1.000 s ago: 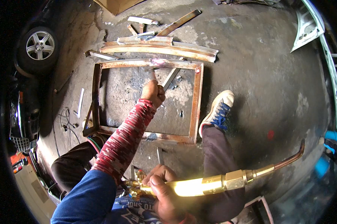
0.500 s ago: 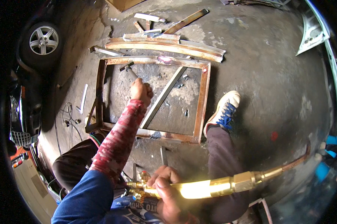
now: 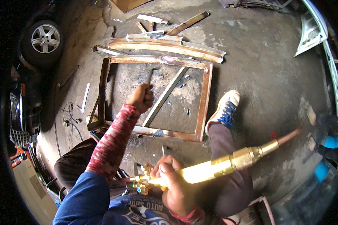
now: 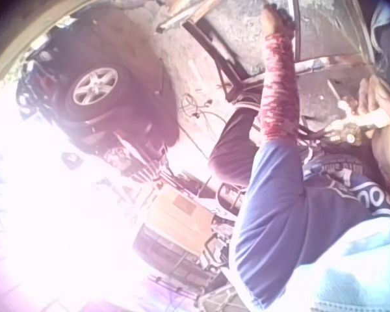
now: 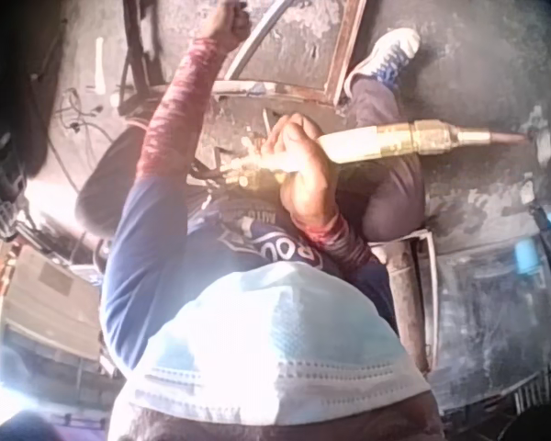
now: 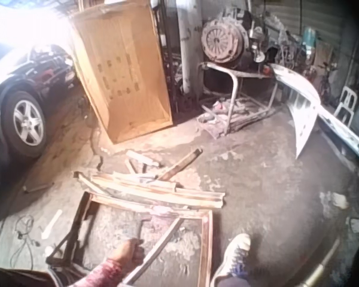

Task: The person sits on the floor and uses a welding torch to join metal pieces of a rectangular frame. They repeatedly apply the torch to the joints, then use a hammer to tap and align the frame sections.

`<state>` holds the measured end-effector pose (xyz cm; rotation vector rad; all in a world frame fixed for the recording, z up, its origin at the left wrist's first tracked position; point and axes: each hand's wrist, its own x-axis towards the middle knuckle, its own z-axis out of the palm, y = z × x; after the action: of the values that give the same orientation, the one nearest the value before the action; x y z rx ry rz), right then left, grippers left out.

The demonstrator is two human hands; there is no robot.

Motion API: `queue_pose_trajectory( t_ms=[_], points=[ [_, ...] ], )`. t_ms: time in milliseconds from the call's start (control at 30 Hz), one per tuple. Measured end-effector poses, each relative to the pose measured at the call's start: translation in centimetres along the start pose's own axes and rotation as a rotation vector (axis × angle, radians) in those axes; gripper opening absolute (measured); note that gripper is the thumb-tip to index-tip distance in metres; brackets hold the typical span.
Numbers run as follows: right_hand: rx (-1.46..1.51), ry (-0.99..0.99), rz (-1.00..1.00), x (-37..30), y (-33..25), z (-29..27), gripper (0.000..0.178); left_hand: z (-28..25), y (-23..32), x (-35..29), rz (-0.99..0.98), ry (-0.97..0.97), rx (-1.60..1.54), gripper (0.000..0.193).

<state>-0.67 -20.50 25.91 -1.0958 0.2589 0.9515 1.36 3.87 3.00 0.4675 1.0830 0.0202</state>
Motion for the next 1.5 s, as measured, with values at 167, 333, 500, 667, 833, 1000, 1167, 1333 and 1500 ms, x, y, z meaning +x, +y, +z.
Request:
queue_pose_trajectory(
  t_ms=[167,333,500,667,833,1000,1167,1333,1500],
  points=[
    [-0.022,-0.042,-0.068,-0.6,1.0,0.4,0.029,-8.1,-0.3,-9.2,0.002,0.08,0.323,0.017],
    [-0.044,-0.118,0.132,-1.3,3.7,0.3,0.028,-14.2,-5.7,-18.3,0.136,0.073,0.769,0.022],
    [-0.309,-0.292,0.299,-1.7,8.4,-0.1,0.024,-18.7,-11.6,-21.4,0.235,0.016,1.213,0.034],
    [-0.325,-0.32,0.393,-0.5,11.7,-1.3,0.026,-19.0,-15.3,-20.9,0.465,-0.063,1.712,0.027],
    [-0.279,-0.171,0.431,0.2,12.4,-2.5,0.021,-18.2,-17.7,-19.3,0.613,-0.006,1.962,0.021],
    [-0.273,-0.016,0.459,0.1,12.6,-3.3,0.02,-20.1,-19.6,-15.3,0.126,0.19,1.95,0.031],
    [-0.271,0.039,0.47,0.0,12.2,-3.5,0.022,-21.0,-19.9,-12.5,-0.416,-0.113,0.956,0.013],
    [-0.211,0.057,0.352,-0.3,12.9,-2.1,0.026,-19.8,-19.2,-13.2,-0.215,-0.266,0.877,0.013],
    [-0.224,0.048,0.355,-0.1,13.0,-1.4,0.022,-18.4,-17.7,-14.2,-0.423,-0.111,0.349,0.019]
  ],
)
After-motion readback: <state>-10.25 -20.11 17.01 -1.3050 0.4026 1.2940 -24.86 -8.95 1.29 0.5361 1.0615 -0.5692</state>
